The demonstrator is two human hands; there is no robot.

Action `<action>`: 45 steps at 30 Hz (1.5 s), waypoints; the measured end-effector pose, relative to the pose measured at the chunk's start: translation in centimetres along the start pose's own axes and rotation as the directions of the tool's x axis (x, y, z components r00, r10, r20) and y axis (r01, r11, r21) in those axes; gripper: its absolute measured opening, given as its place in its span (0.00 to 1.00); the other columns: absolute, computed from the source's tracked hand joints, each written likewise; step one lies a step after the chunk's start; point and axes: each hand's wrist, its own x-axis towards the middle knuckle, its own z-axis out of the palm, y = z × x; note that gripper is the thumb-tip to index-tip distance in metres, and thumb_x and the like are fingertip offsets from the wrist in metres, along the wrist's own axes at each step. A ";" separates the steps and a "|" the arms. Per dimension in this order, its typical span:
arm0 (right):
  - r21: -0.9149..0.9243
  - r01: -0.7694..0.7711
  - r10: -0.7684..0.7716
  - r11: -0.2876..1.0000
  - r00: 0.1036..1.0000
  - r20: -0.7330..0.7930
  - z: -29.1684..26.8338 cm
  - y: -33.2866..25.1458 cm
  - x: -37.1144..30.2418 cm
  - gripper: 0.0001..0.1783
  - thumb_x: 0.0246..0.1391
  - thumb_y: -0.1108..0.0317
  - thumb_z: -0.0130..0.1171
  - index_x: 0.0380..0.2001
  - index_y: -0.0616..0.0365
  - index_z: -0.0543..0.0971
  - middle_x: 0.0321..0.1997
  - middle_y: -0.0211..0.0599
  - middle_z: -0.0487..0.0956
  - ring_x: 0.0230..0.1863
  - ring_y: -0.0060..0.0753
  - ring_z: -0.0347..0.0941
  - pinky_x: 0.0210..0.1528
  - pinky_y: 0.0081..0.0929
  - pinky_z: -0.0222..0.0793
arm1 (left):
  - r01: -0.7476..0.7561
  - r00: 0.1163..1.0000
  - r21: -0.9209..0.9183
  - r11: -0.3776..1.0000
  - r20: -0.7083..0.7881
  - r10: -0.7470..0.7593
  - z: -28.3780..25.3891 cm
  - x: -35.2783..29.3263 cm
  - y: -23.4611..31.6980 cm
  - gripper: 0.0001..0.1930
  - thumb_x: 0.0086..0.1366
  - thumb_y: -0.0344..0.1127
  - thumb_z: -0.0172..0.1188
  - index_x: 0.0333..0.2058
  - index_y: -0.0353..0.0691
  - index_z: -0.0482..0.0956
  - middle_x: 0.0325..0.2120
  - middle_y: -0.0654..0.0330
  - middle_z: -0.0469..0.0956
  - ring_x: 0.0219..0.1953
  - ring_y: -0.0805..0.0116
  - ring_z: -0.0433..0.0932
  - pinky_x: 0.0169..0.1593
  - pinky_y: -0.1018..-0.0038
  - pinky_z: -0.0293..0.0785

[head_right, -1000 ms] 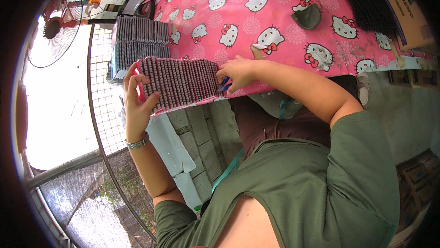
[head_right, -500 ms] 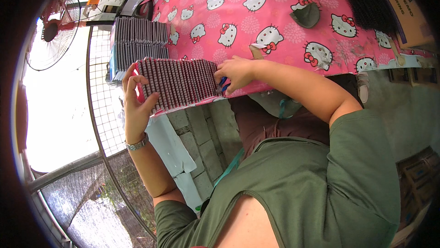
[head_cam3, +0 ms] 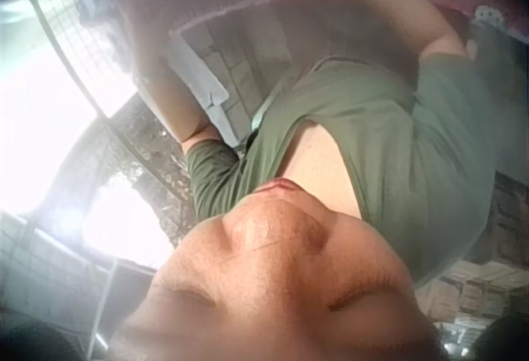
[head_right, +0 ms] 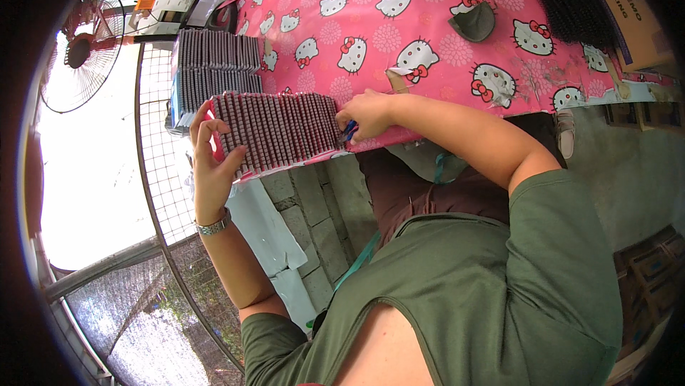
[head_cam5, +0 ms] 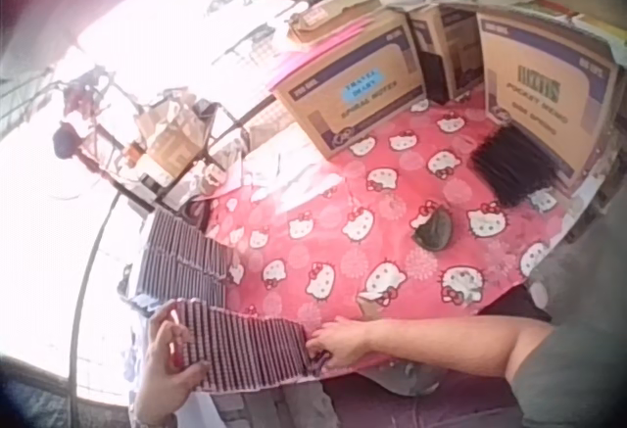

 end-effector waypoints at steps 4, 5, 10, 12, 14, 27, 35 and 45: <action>0.189 -0.289 0.230 0.938 0.932 0.281 0.3 0.8 1.6 0.23 0.48 0.52 0.67 0.45 0.48 0.79 0.45 0.37 0.80 0.52 0.43 0.74 0.55 0.44 0.62 | -0.016 1.000 0.019 1.000 -0.002 0.016 0.0 0.2 0.1 0.19 0.49 0.17 0.59 0.40 0.39 0.68 0.67 0.52 0.54 0.69 0.55 0.56 0.66 0.59 0.67; 0.196 -0.332 0.257 0.923 0.909 0.328 0.4 0.7 1.9 0.23 0.47 0.52 0.68 0.45 0.47 0.79 0.46 0.36 0.79 0.53 0.42 0.73 0.56 0.44 0.60 | -0.013 1.000 0.020 1.000 -0.005 0.013 0.0 0.1 0.1 0.19 0.49 0.17 0.59 0.40 0.39 0.68 0.67 0.52 0.54 0.69 0.55 0.56 0.66 0.59 0.67; -0.058 -0.083 0.087 0.995 0.994 0.072 -0.4 -0.3 -0.6 0.26 0.45 0.50 0.69 0.47 0.46 0.79 0.48 0.34 0.78 0.56 0.40 0.71 0.58 0.46 0.59 | -0.027 0.999 0.051 0.998 -0.015 0.028 -0.1 -0.1 0.1 0.19 0.49 0.18 0.60 0.40 0.39 0.69 0.67 0.51 0.55 0.69 0.54 0.56 0.65 0.60 0.67; -0.085 -0.048 0.049 0.995 0.999 0.008 0.1 -0.1 -0.7 0.27 0.45 0.48 0.70 0.48 0.45 0.79 0.48 0.34 0.78 0.57 0.38 0.71 0.59 0.48 0.59 | -0.005 1.000 0.022 1.000 -0.015 0.006 0.0 0.0 0.2 0.19 0.49 0.18 0.60 0.40 0.39 0.69 0.67 0.51 0.55 0.69 0.54 0.56 0.65 0.60 0.67; -0.130 -0.009 0.011 0.991 1.000 0.014 0.4 -0.1 -0.5 0.26 0.46 0.49 0.69 0.47 0.46 0.79 0.48 0.36 0.79 0.56 0.42 0.72 0.57 0.47 0.61 | 0.012 1.000 0.003 1.000 -0.013 -0.012 0.0 0.0 0.1 0.19 0.49 0.18 0.60 0.40 0.39 0.69 0.67 0.51 0.55 0.69 0.53 0.56 0.65 0.60 0.67; -0.241 0.091 -0.102 0.966 0.994 -0.034 0.2 0.2 -0.5 0.25 0.48 0.48 0.66 0.46 0.50 0.80 0.44 0.43 0.82 0.46 0.50 0.78 0.50 0.47 0.70 | -0.010 1.000 0.024 1.000 -0.014 0.010 0.0 -0.1 0.2 0.19 0.49 0.18 0.60 0.40 0.39 0.69 0.67 0.51 0.55 0.68 0.54 0.57 0.63 0.61 0.69; -0.005 -0.408 0.375 0.913 0.834 0.404 -0.8 -0.9 2.6 0.23 0.47 0.48 0.67 0.43 0.49 0.81 0.40 0.34 0.80 0.50 0.43 0.75 0.54 0.49 0.64 | 0.000 1.000 0.025 1.000 -0.004 0.000 0.0 0.1 0.2 0.19 0.50 0.18 0.59 0.40 0.39 0.69 0.67 0.52 0.54 0.69 0.55 0.56 0.62 0.61 0.70; -0.319 -0.054 0.079 0.946 0.995 0.064 0.8 -0.5 0.0 0.30 0.43 0.46 0.69 0.47 0.49 0.78 0.47 0.34 0.76 0.56 0.40 0.69 0.57 0.48 0.62 | 0.023 0.998 -0.030 0.999 -0.059 -0.025 0.2 0.0 0.1 0.19 0.45 0.24 0.64 0.38 0.43 0.72 0.65 0.50 0.58 0.67 0.53 0.59 0.66 0.61 0.58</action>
